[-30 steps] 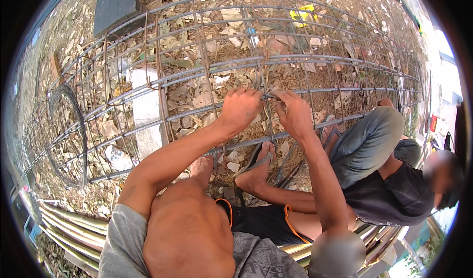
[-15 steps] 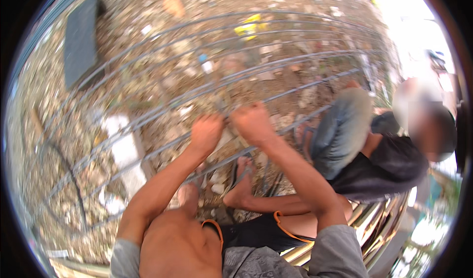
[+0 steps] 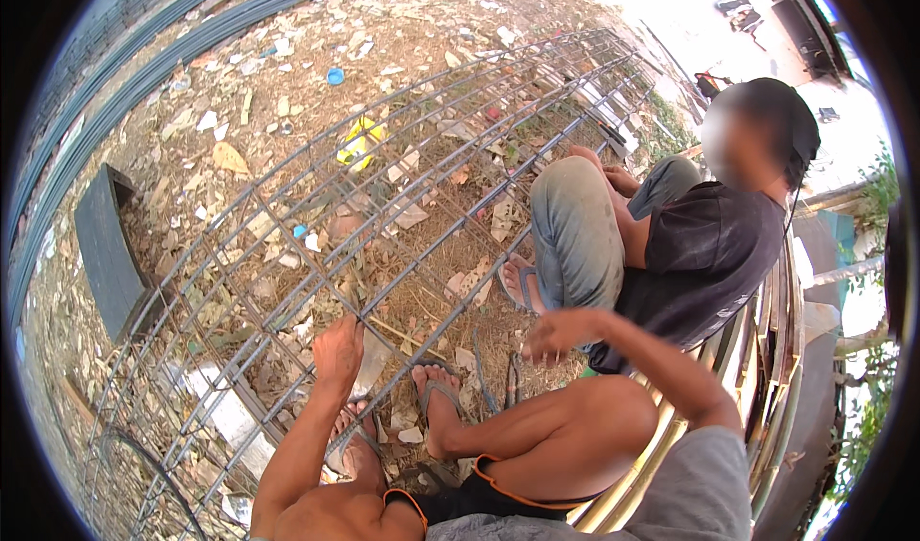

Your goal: The person uses a pair of pliers and thin wire to secure the intersections of a long metal rebar cage on the ground.

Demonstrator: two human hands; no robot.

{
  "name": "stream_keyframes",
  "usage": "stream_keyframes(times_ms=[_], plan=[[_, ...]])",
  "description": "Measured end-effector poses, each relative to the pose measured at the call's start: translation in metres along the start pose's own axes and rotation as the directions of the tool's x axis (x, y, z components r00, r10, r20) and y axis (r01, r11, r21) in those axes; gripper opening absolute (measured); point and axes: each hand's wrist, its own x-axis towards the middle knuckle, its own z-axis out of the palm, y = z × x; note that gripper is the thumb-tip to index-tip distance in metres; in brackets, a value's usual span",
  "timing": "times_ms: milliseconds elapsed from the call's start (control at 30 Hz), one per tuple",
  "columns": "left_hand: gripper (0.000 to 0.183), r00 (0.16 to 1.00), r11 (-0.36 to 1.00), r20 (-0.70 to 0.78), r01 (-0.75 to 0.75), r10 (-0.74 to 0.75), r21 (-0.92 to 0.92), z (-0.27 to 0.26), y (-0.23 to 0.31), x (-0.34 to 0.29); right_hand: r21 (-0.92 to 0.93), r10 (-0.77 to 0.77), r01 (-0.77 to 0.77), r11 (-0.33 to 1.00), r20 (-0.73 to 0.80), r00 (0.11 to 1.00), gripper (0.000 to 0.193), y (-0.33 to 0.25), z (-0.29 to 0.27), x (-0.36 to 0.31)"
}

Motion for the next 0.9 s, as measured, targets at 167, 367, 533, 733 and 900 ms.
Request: stream_keyframes(times_ms=[167,367,533,733,900], plan=[[0.017,0.999,0.998,0.025,0.022,-0.023,0.052,0.002,-0.013,-0.005,0.514,-0.061,-0.025,0.858,0.149,0.987,0.051,0.104,0.122,0.057],[0.017,0.999,0.999,0.043,0.018,-0.02,0.039,0.004,-0.008,-0.003,0.72,-0.113,-0.03,0.693,0.15,0.982,0.047,0.095,0.183,0.034],[0.018,0.998,0.997,0.041,0.045,-0.048,0.067,0.005,-0.008,-0.002,0.718,-0.106,-0.044,0.694,0.163,0.981,0.043,0.086,0.189,0.026],[0.018,0.997,0.997,0.06,0.049,-0.052,0.054,0.003,-0.01,-0.005,0.729,-0.101,-0.034,0.683,0.14,0.985,0.039,0.079,0.192,0.021],[0.018,0.997,0.997,0.045,0.062,-0.064,0.043,0.009,-0.009,-0.006,0.731,-0.096,-0.026,0.682,0.125,0.987,0.036,0.08,0.188,0.019]])
